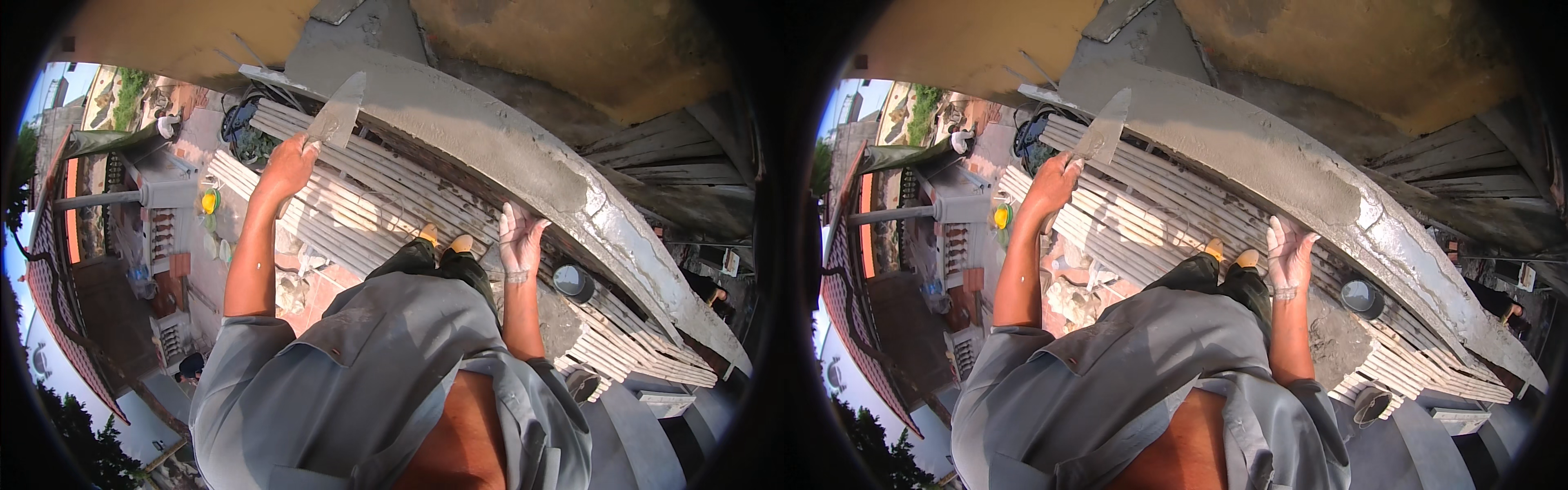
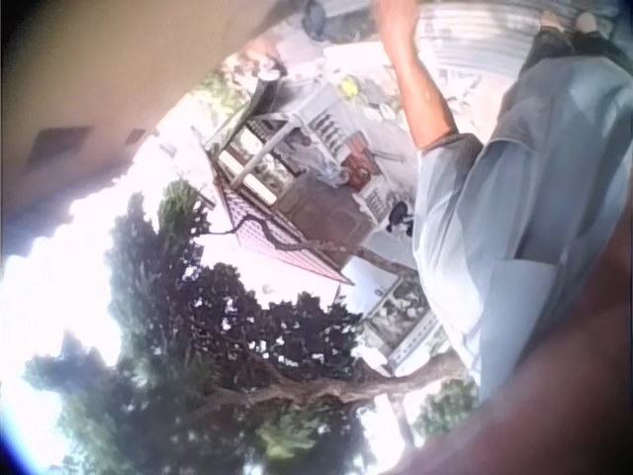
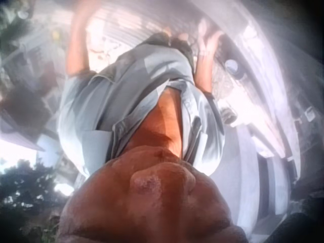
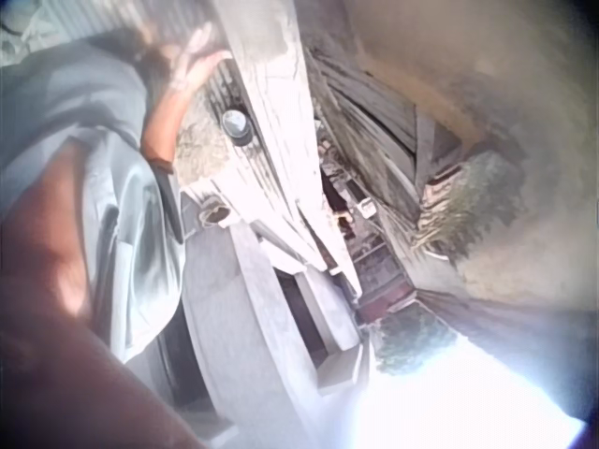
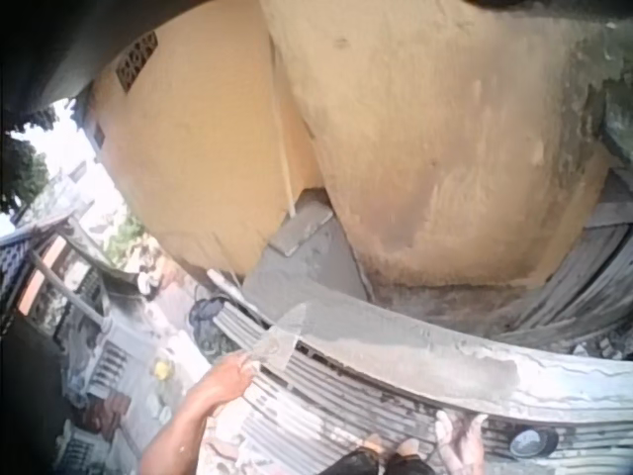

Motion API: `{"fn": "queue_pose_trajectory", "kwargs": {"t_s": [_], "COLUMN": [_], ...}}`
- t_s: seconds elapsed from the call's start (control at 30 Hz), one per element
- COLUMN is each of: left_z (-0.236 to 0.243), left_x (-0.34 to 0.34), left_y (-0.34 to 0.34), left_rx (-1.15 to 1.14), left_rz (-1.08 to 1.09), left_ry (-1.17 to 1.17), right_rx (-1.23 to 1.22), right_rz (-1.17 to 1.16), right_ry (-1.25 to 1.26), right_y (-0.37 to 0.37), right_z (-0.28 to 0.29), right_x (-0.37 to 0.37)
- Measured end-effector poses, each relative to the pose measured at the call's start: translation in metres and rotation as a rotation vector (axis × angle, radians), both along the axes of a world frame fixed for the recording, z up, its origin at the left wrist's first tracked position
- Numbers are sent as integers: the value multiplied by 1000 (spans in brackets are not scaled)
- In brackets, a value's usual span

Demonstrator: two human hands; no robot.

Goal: The person applies wet cement to a curved wall section using a trowel and a straightedge. They repeatedly scoop cement from a nearby pile, spread it along the wall, and smooth the surface with the straightedge to create an even finish.

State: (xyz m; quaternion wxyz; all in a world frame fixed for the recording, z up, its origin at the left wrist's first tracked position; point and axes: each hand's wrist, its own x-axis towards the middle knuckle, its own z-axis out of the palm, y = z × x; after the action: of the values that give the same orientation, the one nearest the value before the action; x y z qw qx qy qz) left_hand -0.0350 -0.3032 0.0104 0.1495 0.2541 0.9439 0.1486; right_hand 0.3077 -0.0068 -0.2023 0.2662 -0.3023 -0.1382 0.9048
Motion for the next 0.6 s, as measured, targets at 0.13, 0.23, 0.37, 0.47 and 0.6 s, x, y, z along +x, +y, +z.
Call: {"fn": "queue_pose_trajectory", "kwargs": {"t_s": [0.13, 0.23, 0.37, 0.47, 0.6], "left_z": [-4, -16, -17, -8, -3], "left_x": [-2, 2, 22, 40, 68], "left_y": [-16, 6, 52, 88, 124], "left_rx": [178, 469, 367, 293, 246], "left_rz": [268, 491, 321, 156, -132], "left_ry": [-142, -441, -418, -468, -483], "right_rx": [17, 1, -36, -33, -51], "right_rz": [2, -15, -25, -10, -24], "right_ry": [21, -6, 21, 31, 65], "right_y": [0, -2, -3, -2, -2], "right_z": [0, 2, 1, 0, 1], "right_x": [-1, -1, -1, 1, 0]}}
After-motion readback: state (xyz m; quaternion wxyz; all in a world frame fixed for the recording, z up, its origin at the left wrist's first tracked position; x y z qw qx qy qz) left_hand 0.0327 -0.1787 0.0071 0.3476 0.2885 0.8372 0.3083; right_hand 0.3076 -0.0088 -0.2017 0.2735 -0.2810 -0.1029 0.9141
